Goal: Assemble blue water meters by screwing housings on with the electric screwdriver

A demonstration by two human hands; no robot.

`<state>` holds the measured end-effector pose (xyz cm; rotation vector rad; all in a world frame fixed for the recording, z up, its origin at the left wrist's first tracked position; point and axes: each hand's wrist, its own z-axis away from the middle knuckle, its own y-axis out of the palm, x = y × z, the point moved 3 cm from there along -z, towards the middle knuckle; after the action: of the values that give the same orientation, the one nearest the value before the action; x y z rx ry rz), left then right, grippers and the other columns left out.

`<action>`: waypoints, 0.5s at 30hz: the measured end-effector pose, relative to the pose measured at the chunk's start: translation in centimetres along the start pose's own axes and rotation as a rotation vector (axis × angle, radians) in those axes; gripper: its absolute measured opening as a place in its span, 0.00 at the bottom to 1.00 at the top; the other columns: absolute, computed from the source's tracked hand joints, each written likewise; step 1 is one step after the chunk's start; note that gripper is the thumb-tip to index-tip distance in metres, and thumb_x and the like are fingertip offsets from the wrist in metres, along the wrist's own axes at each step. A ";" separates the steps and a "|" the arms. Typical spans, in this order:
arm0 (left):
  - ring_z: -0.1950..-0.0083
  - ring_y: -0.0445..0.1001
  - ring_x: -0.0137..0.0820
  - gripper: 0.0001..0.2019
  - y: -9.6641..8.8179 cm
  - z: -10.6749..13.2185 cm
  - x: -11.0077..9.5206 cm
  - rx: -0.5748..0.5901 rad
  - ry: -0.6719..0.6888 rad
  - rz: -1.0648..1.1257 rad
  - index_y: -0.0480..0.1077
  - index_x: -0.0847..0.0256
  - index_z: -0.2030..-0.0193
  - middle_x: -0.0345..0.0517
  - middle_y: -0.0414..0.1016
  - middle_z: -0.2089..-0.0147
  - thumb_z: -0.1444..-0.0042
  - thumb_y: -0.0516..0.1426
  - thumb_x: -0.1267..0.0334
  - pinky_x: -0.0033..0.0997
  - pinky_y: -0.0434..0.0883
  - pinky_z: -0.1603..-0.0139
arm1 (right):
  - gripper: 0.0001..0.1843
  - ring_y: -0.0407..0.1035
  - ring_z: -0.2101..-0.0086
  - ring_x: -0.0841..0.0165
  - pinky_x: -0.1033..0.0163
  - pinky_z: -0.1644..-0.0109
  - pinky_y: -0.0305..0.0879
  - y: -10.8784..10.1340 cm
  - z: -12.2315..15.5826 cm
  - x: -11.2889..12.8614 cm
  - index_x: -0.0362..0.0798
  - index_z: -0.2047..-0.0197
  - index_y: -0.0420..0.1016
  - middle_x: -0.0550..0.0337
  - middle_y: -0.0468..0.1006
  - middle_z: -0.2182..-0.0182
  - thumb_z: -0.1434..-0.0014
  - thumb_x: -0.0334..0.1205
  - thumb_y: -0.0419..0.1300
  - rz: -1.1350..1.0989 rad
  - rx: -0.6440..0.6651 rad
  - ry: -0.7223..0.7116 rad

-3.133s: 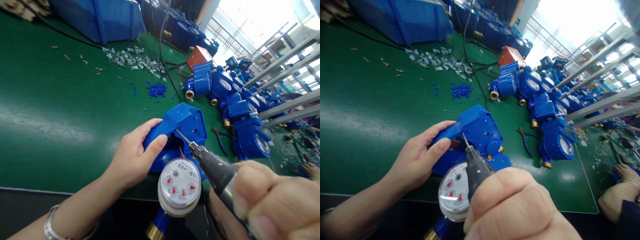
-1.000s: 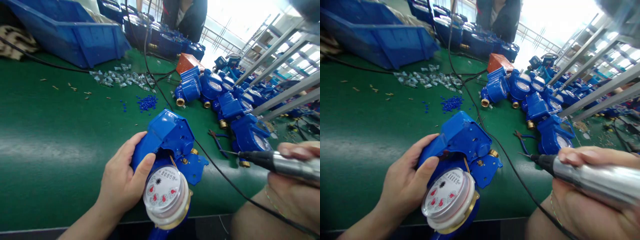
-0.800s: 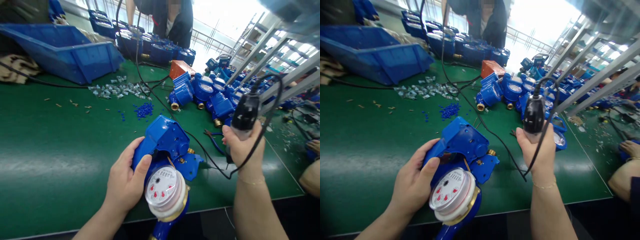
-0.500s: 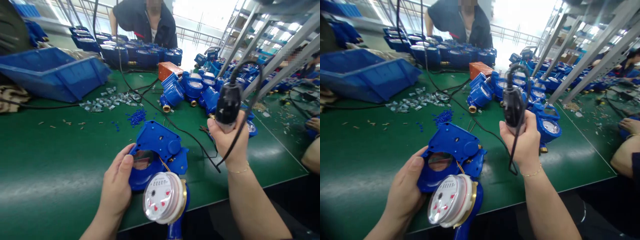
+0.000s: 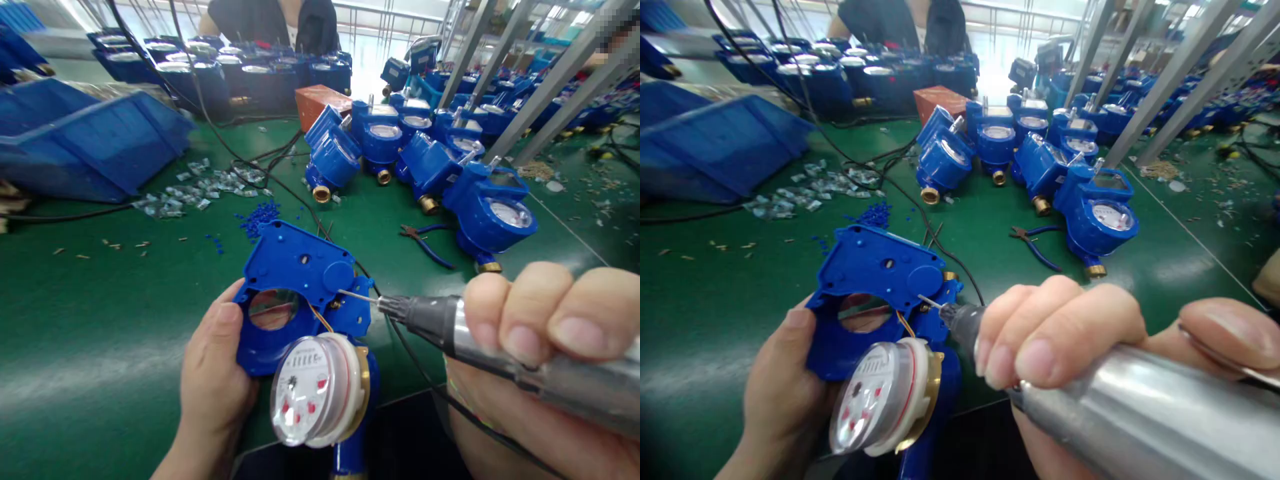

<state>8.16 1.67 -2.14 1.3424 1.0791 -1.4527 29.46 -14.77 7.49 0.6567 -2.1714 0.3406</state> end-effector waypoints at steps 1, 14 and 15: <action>0.50 0.81 0.47 0.31 0.2 0.1 -0.2 -0.059 -0.051 0.129 0.67 0.64 0.38 0.55 0.81 0.48 0.40 0.56 0.43 0.44 0.79 0.48 | 0.25 0.74 0.66 0.59 0.50 0.67 0.76 0.3 0.3 0.3 0.61 0.48 0.65 0.62 0.72 0.67 0.47 0.54 0.66 -0.041 0.021 -0.008; 0.59 0.83 0.38 0.32 0.9 0.5 -1.7 -0.124 -0.049 0.138 0.71 0.68 0.42 0.49 0.85 0.57 0.45 0.61 0.43 0.30 0.80 0.58 | 0.27 0.73 0.64 0.59 0.47 0.64 0.76 3.0 1.8 2.9 0.62 0.46 0.63 0.61 0.73 0.64 0.45 0.54 0.67 -0.184 0.163 -0.106; 0.58 0.83 0.37 0.32 0.8 0.5 -1.5 -0.126 -0.051 0.131 0.71 0.67 0.42 0.48 0.85 0.57 0.44 0.61 0.43 0.28 0.79 0.58 | 0.27 0.73 0.63 0.59 0.47 0.64 0.76 3.3 2.0 2.8 0.62 0.46 0.63 0.60 0.73 0.64 0.45 0.54 0.67 -0.172 0.157 -0.118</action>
<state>8.86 1.01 -0.66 1.2569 1.0135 -1.2952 24.85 -13.89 8.33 0.9668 -2.1949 0.3912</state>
